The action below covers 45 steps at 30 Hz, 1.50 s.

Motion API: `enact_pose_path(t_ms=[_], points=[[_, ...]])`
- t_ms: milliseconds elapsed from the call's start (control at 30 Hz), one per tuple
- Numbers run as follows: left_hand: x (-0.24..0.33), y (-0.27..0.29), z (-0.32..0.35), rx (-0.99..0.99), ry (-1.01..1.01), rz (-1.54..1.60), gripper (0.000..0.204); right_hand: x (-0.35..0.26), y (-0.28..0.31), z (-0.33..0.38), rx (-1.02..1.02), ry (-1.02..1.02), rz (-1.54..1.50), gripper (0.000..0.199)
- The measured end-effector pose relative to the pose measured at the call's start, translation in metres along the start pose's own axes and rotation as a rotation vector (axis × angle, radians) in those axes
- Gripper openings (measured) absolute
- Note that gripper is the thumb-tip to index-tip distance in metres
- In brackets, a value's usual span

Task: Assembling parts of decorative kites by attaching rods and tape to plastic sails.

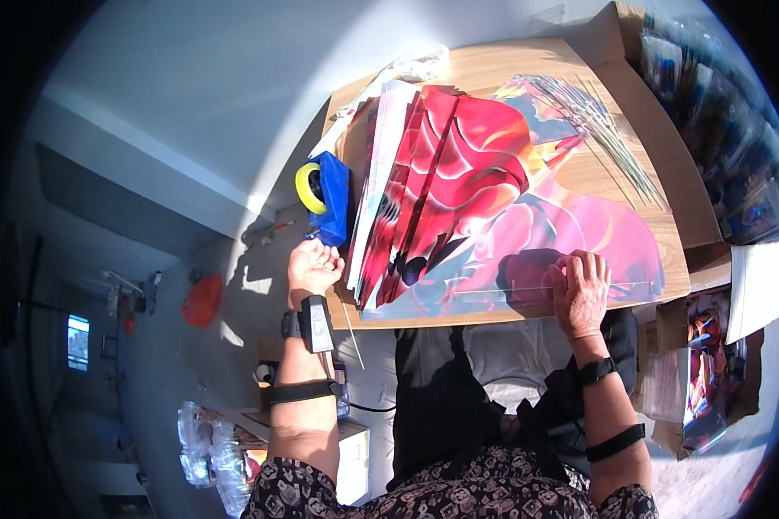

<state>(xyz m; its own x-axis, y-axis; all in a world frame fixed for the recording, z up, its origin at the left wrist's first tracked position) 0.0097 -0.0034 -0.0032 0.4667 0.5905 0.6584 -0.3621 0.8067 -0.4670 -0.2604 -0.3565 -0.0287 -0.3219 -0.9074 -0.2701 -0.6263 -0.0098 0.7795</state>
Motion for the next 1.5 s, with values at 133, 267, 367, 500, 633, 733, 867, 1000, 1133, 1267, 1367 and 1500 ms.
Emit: enact_pose_path(t_ms=[133,267,367,500,633,733,867,1000,1133,1267,1367,1500], points=[[0.005,0.000,-0.009,-0.009,0.137,-0.079,0.016,0.001,-0.001,0.002,0.019,0.002,0.009,0.016],[-0.002,0.023,-0.017,0.086,-0.207,-0.198,0.017,-0.008,-0.005,-0.001,0.015,0.008,-0.020,0.016],[-0.005,-0.012,0.010,0.254,-0.512,-0.190,0.028,0.008,-0.005,0.003,0.001,-0.014,0.017,0.016],[0.029,-0.032,0.012,0.150,-0.864,-0.454,0.038,0.003,-0.001,0.001,-0.006,-0.009,0.014,0.016],[0.036,-0.038,-0.004,0.116,-0.658,-0.461,0.051,0.002,-0.002,0.001,-0.001,-0.010,0.009,0.016],[0.047,-0.027,-0.020,0.067,-0.578,-0.527,0.048,-0.002,-0.002,0.000,-0.005,-0.010,-0.015,0.016],[0.052,-0.021,-0.022,-0.009,-0.394,-0.538,0.048,-0.004,-0.002,0.000,-0.009,0.001,-0.014,0.015],[0.026,-0.018,-0.001,0.049,-0.566,-0.327,0.042,0.004,0.000,0.002,-0.013,-0.017,0.000,0.015],[0.027,0.000,0.006,-0.067,-0.601,-0.112,0.035,-0.001,0.000,0.000,-0.021,-0.008,-0.013,0.016],[0.015,0.002,0.013,-0.114,-0.606,0.005,0.032,0.000,-0.002,0.000,-0.022,-0.006,-0.007,0.015],[0.004,0.002,0.011,-0.027,-0.567,0.065,0.021,0.001,-0.002,0.000,-0.024,-0.012,-0.002,0.015],[-0.006,0.006,0.001,0.089,-0.388,0.088,0.023,0.001,-0.002,0.001,-0.030,-0.020,-0.008,0.015]])
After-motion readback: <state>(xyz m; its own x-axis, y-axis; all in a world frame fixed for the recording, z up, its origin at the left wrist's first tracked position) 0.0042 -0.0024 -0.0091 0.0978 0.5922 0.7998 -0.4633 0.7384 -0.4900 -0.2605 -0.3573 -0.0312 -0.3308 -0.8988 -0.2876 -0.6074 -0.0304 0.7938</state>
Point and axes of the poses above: each hand's wrist, its own z-axis away from the middle knuckle, its own y-axis out of the back of the hand, x = y × z, the point moved 3 cm from there along -z, towards the middle knuckle, and after that the axes turned 9 degrees about z, right-handed, at the moved point
